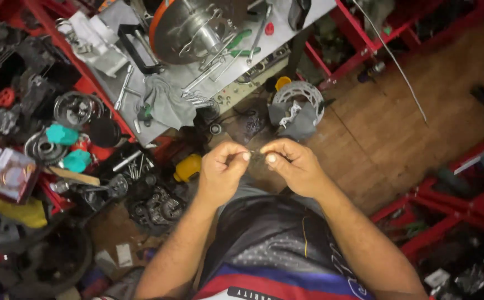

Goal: Repairing a motorcycle engine by cleaning the piston and applying sealant to the engine block for assembly.

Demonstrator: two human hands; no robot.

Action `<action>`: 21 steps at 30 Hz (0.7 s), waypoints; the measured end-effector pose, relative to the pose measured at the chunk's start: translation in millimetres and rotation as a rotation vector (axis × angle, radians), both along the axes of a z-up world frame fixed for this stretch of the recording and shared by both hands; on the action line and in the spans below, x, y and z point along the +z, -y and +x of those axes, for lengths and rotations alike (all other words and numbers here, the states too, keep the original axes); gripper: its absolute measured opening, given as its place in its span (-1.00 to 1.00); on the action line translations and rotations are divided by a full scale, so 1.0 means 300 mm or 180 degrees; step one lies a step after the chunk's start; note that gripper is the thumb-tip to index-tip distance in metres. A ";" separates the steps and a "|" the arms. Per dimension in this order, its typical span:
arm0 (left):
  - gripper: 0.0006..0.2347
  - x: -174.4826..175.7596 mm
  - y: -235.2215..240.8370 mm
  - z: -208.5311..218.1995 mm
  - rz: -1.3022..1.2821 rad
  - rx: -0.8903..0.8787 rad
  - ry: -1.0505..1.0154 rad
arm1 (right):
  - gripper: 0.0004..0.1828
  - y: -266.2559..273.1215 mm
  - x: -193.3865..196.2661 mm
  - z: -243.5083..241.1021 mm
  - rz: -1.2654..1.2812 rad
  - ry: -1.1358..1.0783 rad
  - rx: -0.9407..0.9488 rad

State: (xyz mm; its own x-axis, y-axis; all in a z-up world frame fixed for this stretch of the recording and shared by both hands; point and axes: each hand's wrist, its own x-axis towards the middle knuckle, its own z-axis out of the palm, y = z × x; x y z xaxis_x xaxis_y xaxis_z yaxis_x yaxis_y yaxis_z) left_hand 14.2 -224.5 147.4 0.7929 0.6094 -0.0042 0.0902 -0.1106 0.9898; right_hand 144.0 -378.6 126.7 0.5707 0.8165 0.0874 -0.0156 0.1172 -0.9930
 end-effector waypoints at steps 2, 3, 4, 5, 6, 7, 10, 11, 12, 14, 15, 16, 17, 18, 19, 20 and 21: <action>-0.97 -0.023 0.019 -0.034 -0.0071 0.0385 -0.0233 | -0.80 0.016 -0.086 0.014 -0.0431 0.0121 -0.0063; -0.97 -0.052 0.009 -0.066 -0.0066 0.0473 -0.0237 | -0.80 -0.007 -0.093 0.024 -0.0422 0.0121 0.0025; -0.97 -0.081 -0.008 -0.103 -0.0004 0.0708 -0.0321 | -0.78 -0.040 -0.101 0.027 -0.0714 0.0629 0.0013; -0.97 -0.112 -0.031 -0.150 0.0064 0.0960 -0.0392 | -0.74 -0.082 -0.110 0.024 -0.0977 0.1159 0.0010; -0.97 -0.116 -0.056 -0.185 0.0074 0.1065 -0.0385 | -0.74 -0.150 -0.101 0.021 -0.0940 0.1181 0.0108; -0.97 -0.119 -0.084 -0.222 0.0106 0.1289 -0.0419 | -0.72 -0.222 -0.091 0.015 -0.0984 0.1510 0.0260; -0.97 -0.117 -0.170 -0.319 -0.0001 0.1745 -0.0427 | -0.63 -0.484 -0.110 -0.024 -0.1417 0.2230 0.0656; -0.96 -0.117 -0.205 -0.343 -0.0133 0.1873 -0.0398 | -0.56 -0.583 -0.127 -0.040 -0.1843 0.2606 0.0798; -0.96 -0.125 -0.231 -0.359 -0.0170 0.1968 -0.0403 | -0.56 -0.669 -0.104 -0.051 -0.1833 0.2636 0.0899; -0.97 -0.142 -0.294 -0.399 -0.0499 0.2220 -0.0227 | -0.40 -0.849 -0.061 -0.094 -0.2421 0.3057 0.1181; -0.97 -0.145 -0.335 -0.417 -0.0533 0.2297 -0.0252 | -0.40 -0.912 -0.131 -0.095 -0.2417 0.3067 0.1273; -0.98 -0.149 -0.375 -0.432 -0.0494 0.2258 -0.0266 | -0.53 -0.975 -0.203 -0.094 -0.2458 0.3450 0.1204; -0.99 -0.158 -0.407 -0.444 -0.0471 0.2195 -0.0280 | -0.65 -1.022 -0.278 -0.092 -0.2510 0.3831 0.1117; -0.99 -0.152 -0.445 -0.453 -0.0523 0.2248 -0.0304 | -0.65 -1.043 -0.328 -0.080 -0.2523 0.3840 0.1199; -0.98 -0.143 -0.481 -0.462 -0.0519 0.2150 -0.0326 | -0.76 -1.052 -0.377 -0.068 -0.2196 0.4218 0.0984; -0.98 -0.133 -0.514 -0.466 -0.0517 0.2052 -0.0347 | -0.86 -1.055 -0.423 -0.051 -0.1850 0.4578 0.0766; -0.98 -0.151 -0.548 -0.474 -0.0556 0.2038 -0.0357 | -0.86 -1.037 -0.392 -0.053 -0.1892 0.4576 0.0785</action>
